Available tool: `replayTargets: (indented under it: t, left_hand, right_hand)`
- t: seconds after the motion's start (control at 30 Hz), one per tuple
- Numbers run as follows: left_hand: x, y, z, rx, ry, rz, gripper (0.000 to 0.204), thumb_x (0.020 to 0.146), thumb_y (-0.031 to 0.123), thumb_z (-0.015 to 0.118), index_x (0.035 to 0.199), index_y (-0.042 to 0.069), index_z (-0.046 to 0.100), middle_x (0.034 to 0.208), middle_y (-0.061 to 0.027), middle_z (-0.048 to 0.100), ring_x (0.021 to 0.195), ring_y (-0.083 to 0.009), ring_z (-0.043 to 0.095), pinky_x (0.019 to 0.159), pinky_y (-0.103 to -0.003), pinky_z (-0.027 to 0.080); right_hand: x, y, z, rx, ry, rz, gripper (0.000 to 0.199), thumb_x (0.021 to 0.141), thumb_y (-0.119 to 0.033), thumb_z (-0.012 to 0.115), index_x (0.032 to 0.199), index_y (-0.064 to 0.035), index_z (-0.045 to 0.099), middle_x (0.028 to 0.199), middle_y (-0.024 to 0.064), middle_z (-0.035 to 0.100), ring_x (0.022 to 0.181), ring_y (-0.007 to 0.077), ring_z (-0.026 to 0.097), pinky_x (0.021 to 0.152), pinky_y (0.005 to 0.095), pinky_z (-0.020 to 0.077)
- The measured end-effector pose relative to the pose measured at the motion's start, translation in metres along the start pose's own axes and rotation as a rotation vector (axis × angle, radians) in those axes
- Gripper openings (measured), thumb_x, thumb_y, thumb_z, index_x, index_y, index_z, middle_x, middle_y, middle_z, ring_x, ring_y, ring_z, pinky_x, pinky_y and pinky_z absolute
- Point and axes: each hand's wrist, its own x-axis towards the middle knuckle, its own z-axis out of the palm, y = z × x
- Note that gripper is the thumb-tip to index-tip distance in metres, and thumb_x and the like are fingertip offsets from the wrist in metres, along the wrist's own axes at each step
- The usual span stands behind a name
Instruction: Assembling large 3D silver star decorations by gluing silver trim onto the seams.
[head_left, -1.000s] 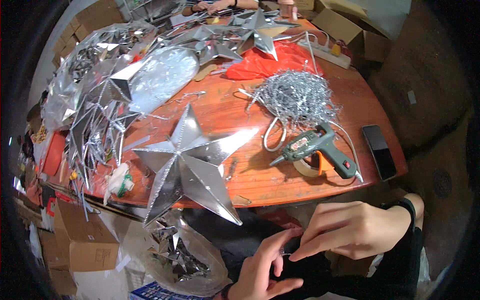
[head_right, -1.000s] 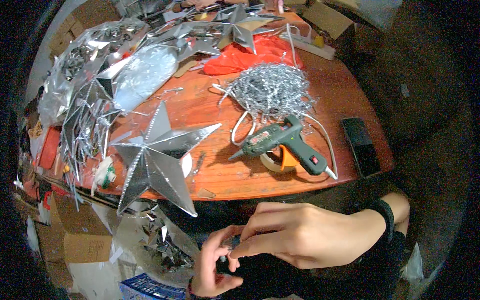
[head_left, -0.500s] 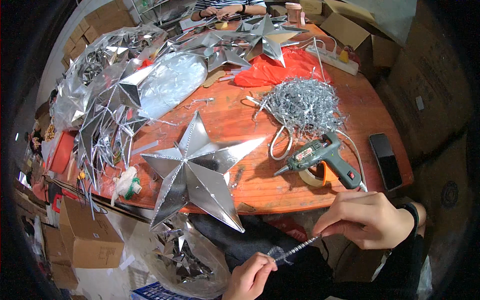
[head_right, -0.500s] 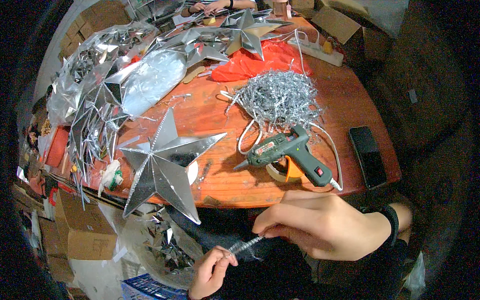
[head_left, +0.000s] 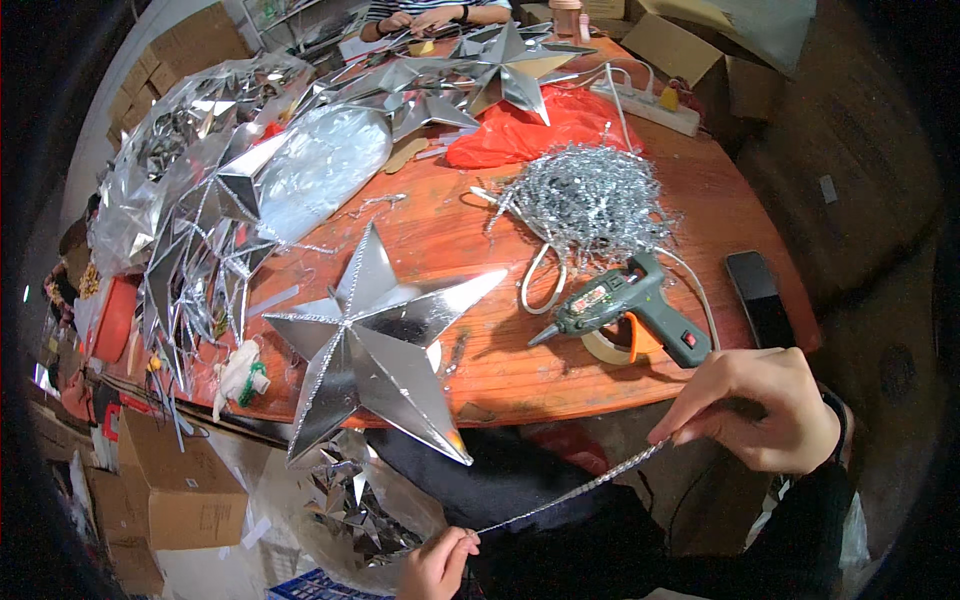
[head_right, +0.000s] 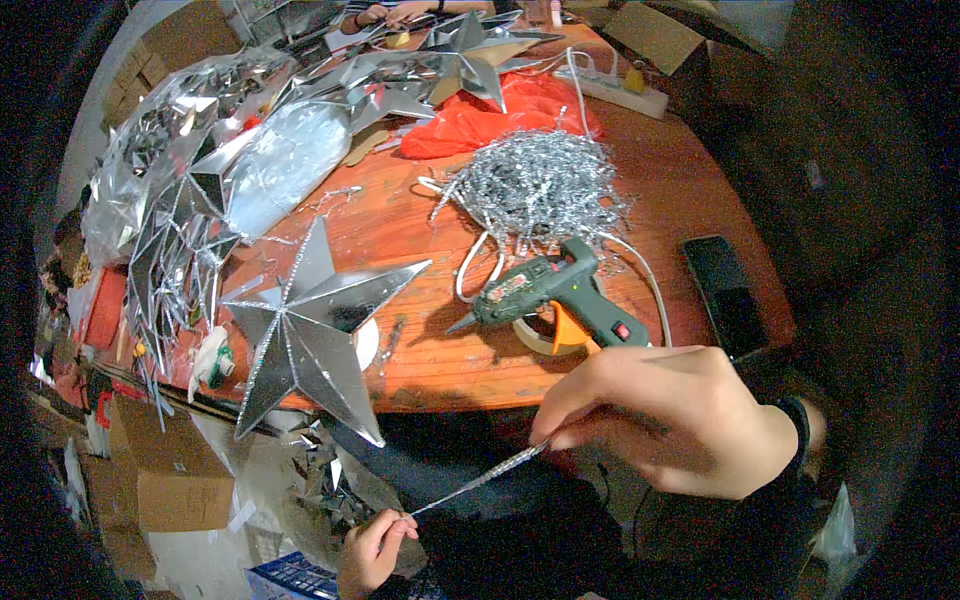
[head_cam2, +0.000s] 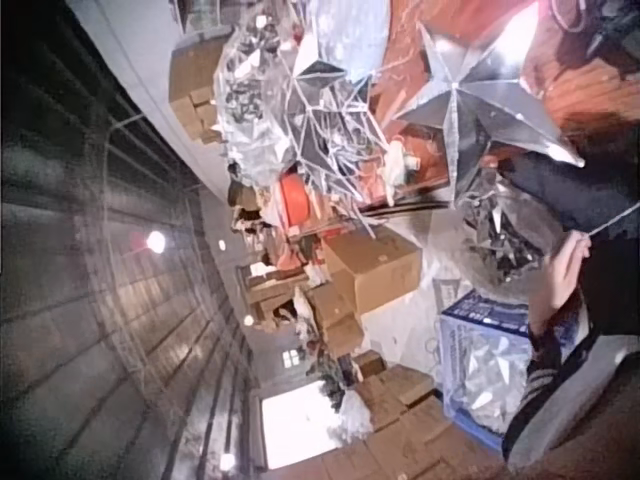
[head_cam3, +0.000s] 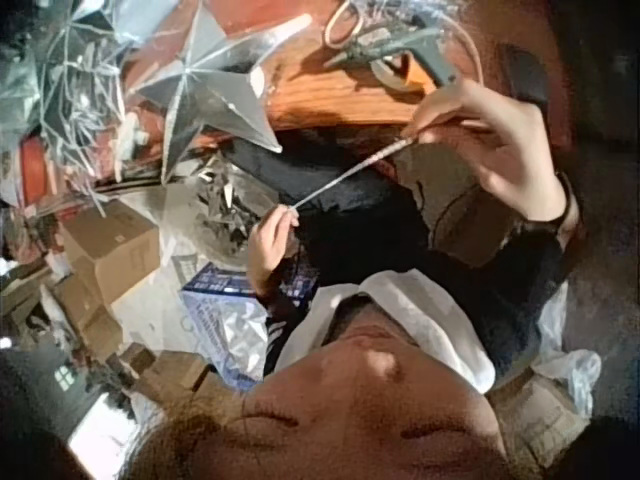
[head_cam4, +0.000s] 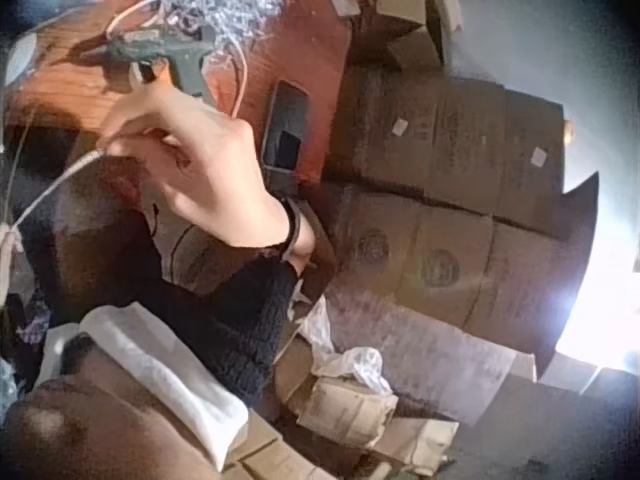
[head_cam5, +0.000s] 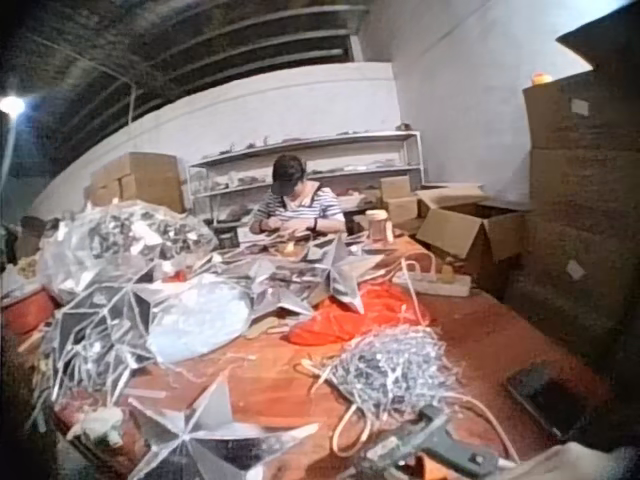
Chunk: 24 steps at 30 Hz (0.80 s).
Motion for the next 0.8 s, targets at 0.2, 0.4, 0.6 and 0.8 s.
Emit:
replayTargets:
  t: [0.2, 0.4, 0.6, 0.8]
  left_hand:
    - [0.012, 0.005, -0.003, 0.385, -0.111, -0.114, 0.022, 0.088, 0.016, 0.051, 0.102, -0.001, 0.053, 0.106, -0.0155, 0.057, 0.073, -0.0151, 0.057, 0.065, -0.029, 0.046]
    - [0.041, 0.057, 0.009, -0.081, -0.095, 0.589, 0.061, 0.084, 0.036, 0.057, 0.123, -0.007, 0.038, 0.119, -0.0206, 0.048, 0.105, -0.0252, 0.05, 0.09, -0.033, 0.037]
    - [0.062, 0.062, 0.027, -0.69, -0.532, 0.284, 0.051, 0.093, 0.042, 0.038, 0.116, -0.004, 0.042, 0.098, -0.0107, 0.057, 0.092, -0.017, 0.053, 0.081, -0.028, 0.04]
    - [0.07, 0.047, 0.039, -1.115, -0.888, 0.187, 0.037, 0.096, 0.036, 0.032, 0.096, 0.002, 0.046, 0.066, -0.0025, 0.044, 0.053, -0.0078, 0.041, 0.05, -0.019, 0.035]
  right_hand:
    - [-0.001, -0.004, 0.009, 0.082, -0.21, -0.134, 0.016, 0.081, -0.002, 0.056, 0.097, -0.0001, 0.054, 0.083, 0.0096, 0.059, 0.077, 0.0255, 0.06, 0.066, 0.033, 0.0477]
    - [0.004, -0.001, 0.019, 0.132, -0.372, -0.209, 0.026, 0.077, 0.003, 0.055, 0.103, 0.0024, 0.056, 0.093, 0.0136, 0.059, 0.086, 0.0266, 0.058, 0.072, 0.0336, 0.0476]
    - [0.011, 0.004, 0.031, 0.036, -0.365, -0.315, 0.038, 0.072, 0.001, 0.055, 0.11, 0.0002, 0.052, 0.095, 0.0123, 0.058, 0.089, 0.0284, 0.054, 0.076, 0.0338, 0.0459]
    - [0.008, 0.008, 0.031, -0.032, -0.267, -0.343, 0.037, 0.072, 0.002, 0.053, 0.109, 0.002, 0.052, 0.09, 0.0138, 0.054, 0.085, 0.0276, 0.055, 0.072, 0.0329, 0.0465]
